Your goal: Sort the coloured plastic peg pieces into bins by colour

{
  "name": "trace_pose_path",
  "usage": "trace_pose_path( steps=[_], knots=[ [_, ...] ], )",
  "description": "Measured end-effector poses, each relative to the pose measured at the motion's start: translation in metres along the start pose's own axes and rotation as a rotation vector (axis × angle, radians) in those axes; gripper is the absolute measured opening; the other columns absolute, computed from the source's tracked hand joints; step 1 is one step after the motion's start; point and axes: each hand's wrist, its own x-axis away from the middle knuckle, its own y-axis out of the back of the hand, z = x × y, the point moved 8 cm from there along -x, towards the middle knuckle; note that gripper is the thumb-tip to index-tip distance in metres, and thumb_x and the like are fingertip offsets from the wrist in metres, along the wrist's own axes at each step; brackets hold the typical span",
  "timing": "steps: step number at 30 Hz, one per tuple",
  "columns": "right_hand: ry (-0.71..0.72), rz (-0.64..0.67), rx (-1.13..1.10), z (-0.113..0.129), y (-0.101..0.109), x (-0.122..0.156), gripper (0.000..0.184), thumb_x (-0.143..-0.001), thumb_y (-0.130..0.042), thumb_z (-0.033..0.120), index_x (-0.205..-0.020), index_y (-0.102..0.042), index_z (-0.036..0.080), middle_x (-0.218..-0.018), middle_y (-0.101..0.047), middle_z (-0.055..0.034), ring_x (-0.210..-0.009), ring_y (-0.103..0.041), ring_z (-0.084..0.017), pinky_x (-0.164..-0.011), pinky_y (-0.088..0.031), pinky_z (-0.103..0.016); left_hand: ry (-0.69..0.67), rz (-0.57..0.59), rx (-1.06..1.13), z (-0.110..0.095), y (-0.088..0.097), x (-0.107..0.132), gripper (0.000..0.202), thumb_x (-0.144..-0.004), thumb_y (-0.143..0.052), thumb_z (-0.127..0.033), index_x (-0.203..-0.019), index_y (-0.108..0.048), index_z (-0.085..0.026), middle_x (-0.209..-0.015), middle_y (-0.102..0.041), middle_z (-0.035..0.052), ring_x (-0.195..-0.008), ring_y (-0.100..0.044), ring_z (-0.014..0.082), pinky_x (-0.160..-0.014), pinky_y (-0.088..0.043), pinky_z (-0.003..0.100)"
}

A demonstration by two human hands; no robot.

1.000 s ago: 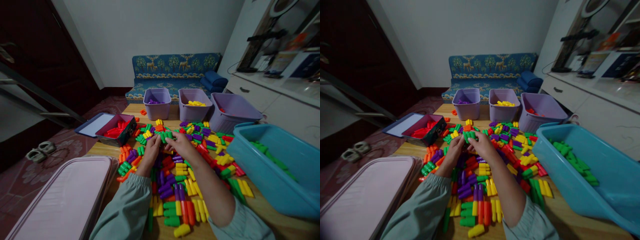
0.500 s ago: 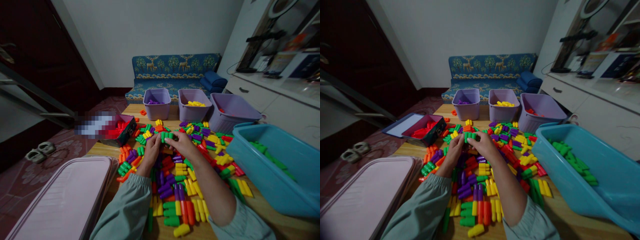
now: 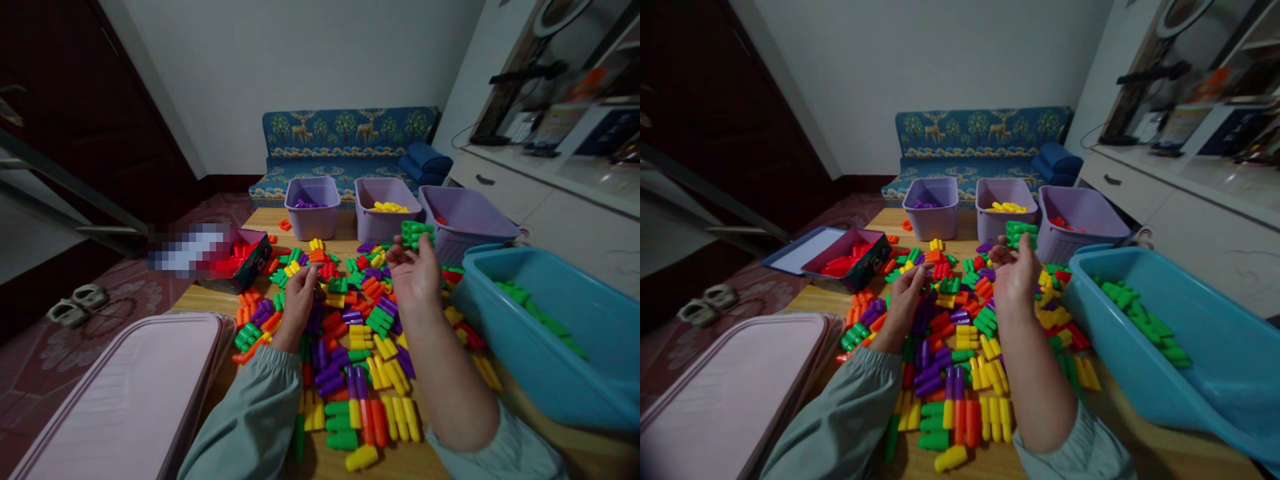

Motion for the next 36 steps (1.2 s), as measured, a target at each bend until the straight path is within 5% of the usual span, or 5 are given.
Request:
trace_pose_path(
  steps=[11, 19, 24, 28, 36],
  knots=[
    [0.411, -0.261, -0.006, 0.077, 0.076, -0.047, 0.034, -0.096, -0.023, 0.045, -0.078, -0.044, 0.026, -0.101, -0.06, -0.0083, -0.075, -0.06, -0.015, -0.064, -0.049, -0.032, -0.003, -0.007, -0.027, 0.005, 0.002, -0.004, 0.033, -0.083, -0.062, -0.039, -0.101, -0.071, -0.014, -0.07, -0.063, 0.0008, -0.057, -0.05, 0.0095, -0.052, -0.04, 0.02],
    [0.297, -0.242, -0.146, 0.064, 0.055, -0.031, 0.019, -0.091, -0.035, 0.034, -0.084, -0.048, 0.022, -0.096, -0.062, -0.0047, -0.062, -0.054, -0.009, -0.058, -0.041, -0.026, -0.057, -0.049, -0.201, 0.002, 0.005, -0.004, 0.027, -0.085, -0.056, -0.031, -0.1, -0.072, -0.014, -0.076, -0.068, 0.0037, -0.07, -0.06, 0.0149, -0.067, -0.048, 0.026],
    [0.124, 0.062, 0.29, 0.021, 0.007, -0.014, 0.022, -0.072, -0.061, 0.034, -0.087, -0.059, 0.019, -0.078, -0.063, 0.0004, -0.056, -0.051, -0.008, -0.05, -0.037, -0.02, -0.286, -0.219, -0.675, -0.019, 0.021, -0.001, 0.025, -0.086, -0.051, -0.021, -0.101, -0.071, -0.019, -0.105, -0.068, 0.0087, -0.106, -0.059, 0.0235, -0.098, -0.044, 0.039],
    [0.067, 0.534, 0.765, -0.036, -0.031, 0.016, 0.026, -0.071, -0.067, 0.036, -0.089, -0.065, 0.017, -0.08, -0.068, -0.0029, -0.064, -0.059, -0.013, -0.059, -0.046, -0.024, -0.204, -0.329, -1.052, -0.021, 0.036, 0.0, 0.042, -0.082, -0.053, -0.017, -0.123, -0.062, -0.016, -0.133, -0.054, 0.0162, -0.129, -0.044, 0.0313, -0.108, -0.035, 0.047],
    [0.499, 0.887, 1.508, -0.088, -0.046, 0.058, 0.036, -0.078, -0.066, 0.019, -0.114, -0.068, 0.019, -0.12, -0.065, -0.0079, -0.115, -0.055, -0.024, -0.103, -0.04, -0.036, 0.017, -0.228, -1.289, -0.001, 0.043, -0.002, 0.053, -0.087, -0.053, -0.034, -0.134, -0.051, -0.009, -0.126, -0.054, 0.0255, -0.115, -0.055, 0.0378, -0.095, -0.042, 0.049]
  ],
)
